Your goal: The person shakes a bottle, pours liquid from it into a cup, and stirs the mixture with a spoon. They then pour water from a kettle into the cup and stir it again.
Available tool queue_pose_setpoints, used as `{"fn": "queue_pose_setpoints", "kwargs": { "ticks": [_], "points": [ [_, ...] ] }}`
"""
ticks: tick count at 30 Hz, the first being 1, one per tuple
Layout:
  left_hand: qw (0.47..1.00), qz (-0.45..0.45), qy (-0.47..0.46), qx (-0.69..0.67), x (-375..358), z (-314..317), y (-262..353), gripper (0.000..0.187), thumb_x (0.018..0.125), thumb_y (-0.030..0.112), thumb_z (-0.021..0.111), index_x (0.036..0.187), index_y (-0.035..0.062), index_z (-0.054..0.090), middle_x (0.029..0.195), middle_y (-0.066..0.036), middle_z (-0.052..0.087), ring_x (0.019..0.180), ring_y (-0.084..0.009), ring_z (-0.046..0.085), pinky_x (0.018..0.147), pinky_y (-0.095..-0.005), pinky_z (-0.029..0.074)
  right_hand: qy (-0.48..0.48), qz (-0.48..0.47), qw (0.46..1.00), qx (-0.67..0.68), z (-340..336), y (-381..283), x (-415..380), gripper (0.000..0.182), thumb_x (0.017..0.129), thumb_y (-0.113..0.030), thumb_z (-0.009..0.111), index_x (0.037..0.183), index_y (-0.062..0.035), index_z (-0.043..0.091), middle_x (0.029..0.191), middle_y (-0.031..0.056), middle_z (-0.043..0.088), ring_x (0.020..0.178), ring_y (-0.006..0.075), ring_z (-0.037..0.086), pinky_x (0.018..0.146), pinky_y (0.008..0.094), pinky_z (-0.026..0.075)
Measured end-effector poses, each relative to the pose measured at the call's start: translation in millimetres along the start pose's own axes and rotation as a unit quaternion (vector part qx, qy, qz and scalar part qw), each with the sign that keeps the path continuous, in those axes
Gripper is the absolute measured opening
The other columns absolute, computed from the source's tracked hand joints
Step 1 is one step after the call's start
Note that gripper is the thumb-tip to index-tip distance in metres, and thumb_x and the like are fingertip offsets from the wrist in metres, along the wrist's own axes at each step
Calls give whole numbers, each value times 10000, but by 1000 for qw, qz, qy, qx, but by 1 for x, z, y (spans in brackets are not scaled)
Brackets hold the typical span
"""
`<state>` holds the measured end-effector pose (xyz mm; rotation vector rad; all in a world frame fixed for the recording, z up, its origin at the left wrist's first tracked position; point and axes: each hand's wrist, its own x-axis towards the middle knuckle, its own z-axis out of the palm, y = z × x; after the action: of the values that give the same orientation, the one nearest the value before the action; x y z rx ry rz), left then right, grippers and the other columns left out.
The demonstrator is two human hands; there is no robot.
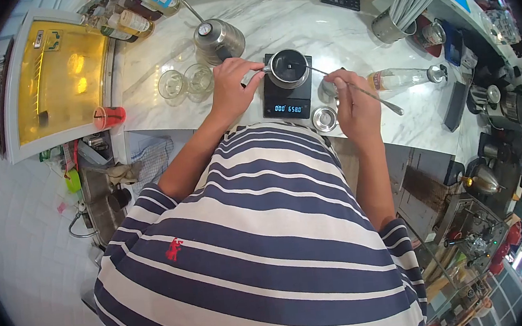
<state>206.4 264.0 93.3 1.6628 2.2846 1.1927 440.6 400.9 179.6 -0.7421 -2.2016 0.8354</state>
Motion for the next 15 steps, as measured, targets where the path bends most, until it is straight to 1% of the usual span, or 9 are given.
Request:
{"fn": "queue_pose_setpoints", "kwargs": {
  "ticks": [1, 2, 5, 7, 9, 10, 13, 15],
  "points": [
    [1000, -1, -2, 0, 1, 1, 0, 192, 872, 213, 803, 1050, 147, 778, 1007, -22, 734, 1062, -249, 627, 923, -425, 386, 3, -21, 1000, -4, 2, 1, -1, 134, 1044, -71, 596, 1049, -47, 728, 869, 83, 698, 738, 224, 604, 701, 341, 488],
    [1000, 1, -2, 0, 1, 1, 0, 193, 871, 211, 803, 1051, 147, 777, 1009, -21, 735, 1063, -248, 627, 923, -424, 387, -24, 30, 999, 23, 3, 1, -4, 133, 1043, -70, 597, 1049, -43, 727, 891, 90, 711, 750, 247, 615, 702, 357, 488],
    [1000, 5, -4, 4, 1, 1, 1, 196, 871, 208, 803, 1056, 147, 776, 1015, -21, 737, 1063, -246, 628, 923, -422, 389, -26, 23, 999, 13, 10, 4, 0, 136, 1045, -74, 596, 1053, -44, 727, 908, 93, 721, 756, 249, 627, 700, 361, 486],
    [1000, 4, -2, 9, 0, 1, 1, 201, 872, 207, 802, 1061, 146, 774, 1017, -21, 739, 1060, -247, 630, 922, -421, 391, -3, 39, 999, 26, 11, 5, 1, 142, 1050, -83, 590, 1054, -44, 727, 929, 93, 727, 768, 254, 637, 710, 360, 492],
    [1000, 3, -3, 8, -1, 1, 1, 206, 873, 205, 799, 1068, 145, 772, 1017, -23, 739, 1058, -249, 632, 922, -422, 393, 0, 42, 999, 21, 2, 4, 0, 145, 1051, -84, 587, 1053, -44, 726, 936, 92, 727, 774, 256, 638, 715, 359, 494],
    [1000, 3, -3, 7, -1, 0, 1, 208, 874, 203, 798, 1071, 144, 772, 1017, -24, 740, 1056, -251, 633, 922, -423, 394, -6, 42, 999, -8, -4, 0, 0, 149, 1054, -86, 582, 1048, -43, 724, 949, 90, 727, 792, 257, 642, 724, 356, 499],
    [1000, 2, -8, 6, 0, 0, 3, 205, 877, 193, 791, 1075, 143, 771, 1018, -28, 740, 1056, -254, 636, 925, -425, 396, -11, 14, 1000, -5, -5, 2, -5, 155, 1058, -88, 576, 1047, -45, 724, 937, 92, 718, 780, 247, 630, 711, 352, 490],
    [1000, 5, -6, 5, 0, 0, 3, 201, 881, 192, 786, 1076, 142, 771, 1020, -29, 741, 1057, -254, 636, 927, -424, 396, -31, 27, 999, 10, 0, -2, -5, 157, 1058, -88, 575, 1045, -46, 726, 928, 94, 710, 765, 243, 616, 704, 356, 483]
  ]
}}
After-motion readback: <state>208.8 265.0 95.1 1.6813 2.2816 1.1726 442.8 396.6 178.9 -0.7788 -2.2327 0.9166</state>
